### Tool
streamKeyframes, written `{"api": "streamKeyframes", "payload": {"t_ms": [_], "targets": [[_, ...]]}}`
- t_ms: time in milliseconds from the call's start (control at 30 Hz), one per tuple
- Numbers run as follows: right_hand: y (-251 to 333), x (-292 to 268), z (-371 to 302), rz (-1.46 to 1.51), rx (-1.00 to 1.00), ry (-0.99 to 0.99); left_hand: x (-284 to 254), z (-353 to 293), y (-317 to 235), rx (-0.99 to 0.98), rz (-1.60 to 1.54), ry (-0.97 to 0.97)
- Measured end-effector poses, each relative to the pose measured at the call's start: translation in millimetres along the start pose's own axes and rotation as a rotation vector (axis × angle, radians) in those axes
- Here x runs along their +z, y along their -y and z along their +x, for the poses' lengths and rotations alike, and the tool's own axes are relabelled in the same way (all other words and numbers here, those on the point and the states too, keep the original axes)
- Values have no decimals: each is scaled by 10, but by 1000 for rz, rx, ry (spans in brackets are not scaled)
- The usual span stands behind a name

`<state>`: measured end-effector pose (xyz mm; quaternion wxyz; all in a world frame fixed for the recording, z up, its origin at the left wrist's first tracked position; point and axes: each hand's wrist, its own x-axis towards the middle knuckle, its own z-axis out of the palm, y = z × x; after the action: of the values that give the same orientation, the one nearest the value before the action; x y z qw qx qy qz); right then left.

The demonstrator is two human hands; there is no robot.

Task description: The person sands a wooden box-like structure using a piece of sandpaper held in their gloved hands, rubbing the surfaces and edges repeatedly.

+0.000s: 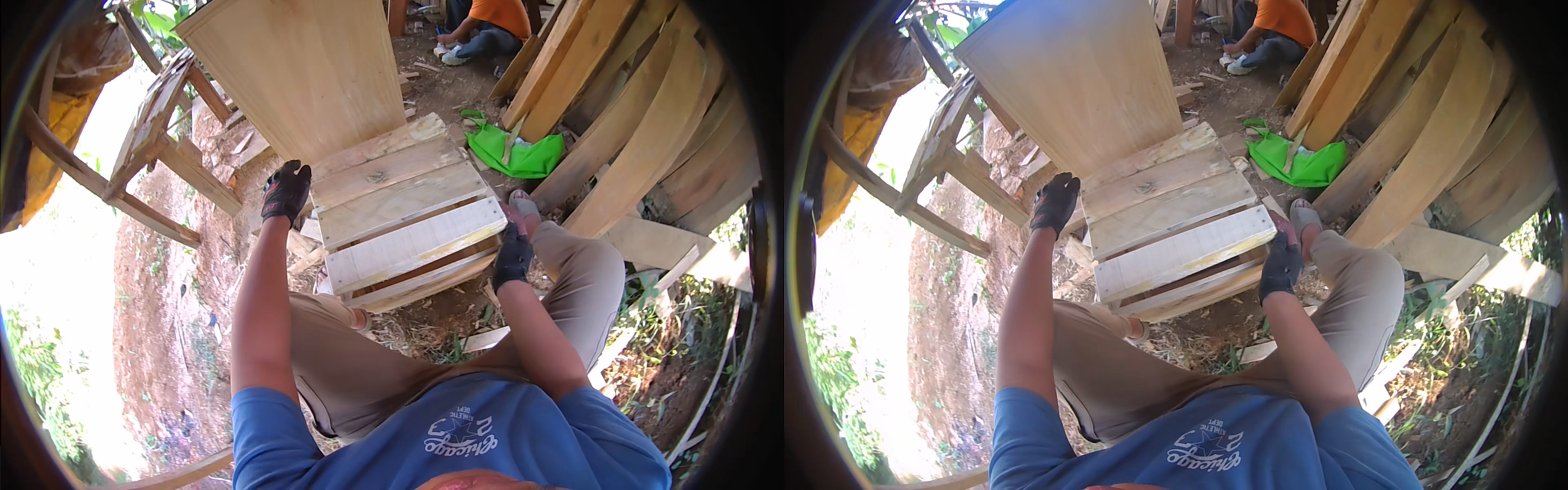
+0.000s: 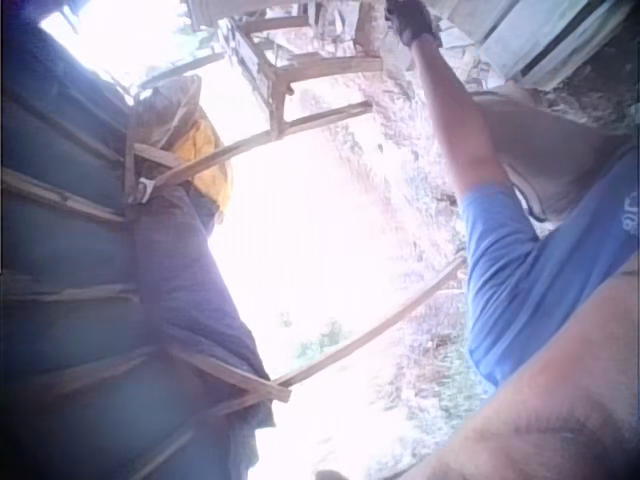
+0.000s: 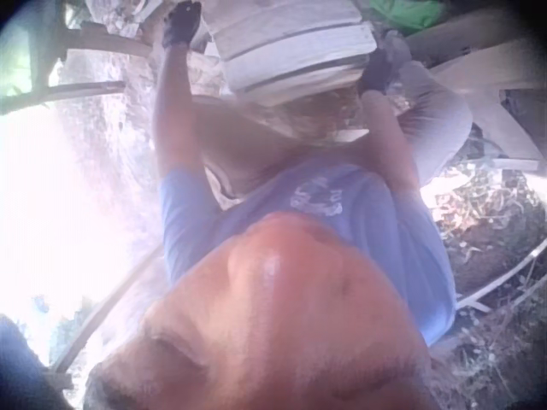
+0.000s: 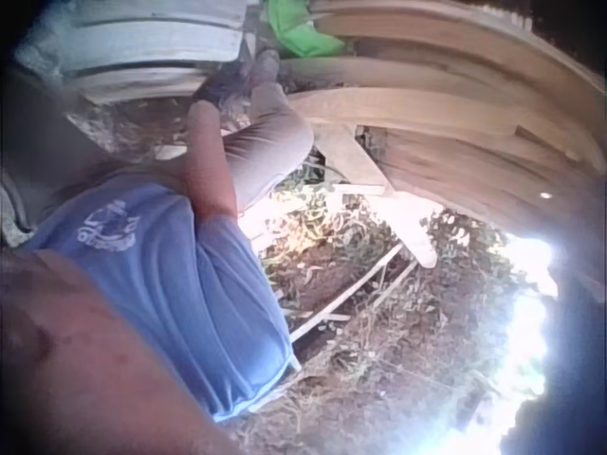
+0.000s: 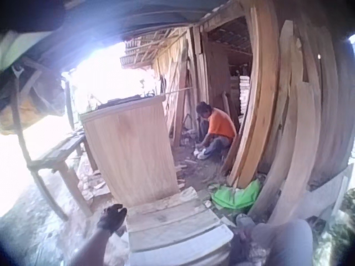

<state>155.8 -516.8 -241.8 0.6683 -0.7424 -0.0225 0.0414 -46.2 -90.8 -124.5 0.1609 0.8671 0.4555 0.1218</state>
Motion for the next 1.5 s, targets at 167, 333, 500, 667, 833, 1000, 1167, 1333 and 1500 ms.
{"api": "streamKeyframes", "payload": {"t_ms": [167,333,500,667,833,1000,1167,1333,1500], "targets": [[-94,68,57,39,-104,-160,305,753,-362,172,106,10],[103,431,-110,18,-42,-219,1053,1515,351,283,404,235],[-74,420,242,-244,-100,-292,1273,1516,257,247,361,276],[82,888,1168,-270,-175,-68,1054,989,660,-146,240,218],[52,1530,2130,-300,-325,210,837,237,353,-546,49,152],[80,1645,2932,-738,-322,92,754,-546,-361,-607,-51,93],[-32,1577,2480,-901,-280,199,602,-1379,-159,-627,-50,148],[-19,601,2585,-1006,-308,290,916,-1701,-229,-524,-266,91],[164,-66,1228,-545,39,234,1247,-2129,-120,-726,-580,15]]}}
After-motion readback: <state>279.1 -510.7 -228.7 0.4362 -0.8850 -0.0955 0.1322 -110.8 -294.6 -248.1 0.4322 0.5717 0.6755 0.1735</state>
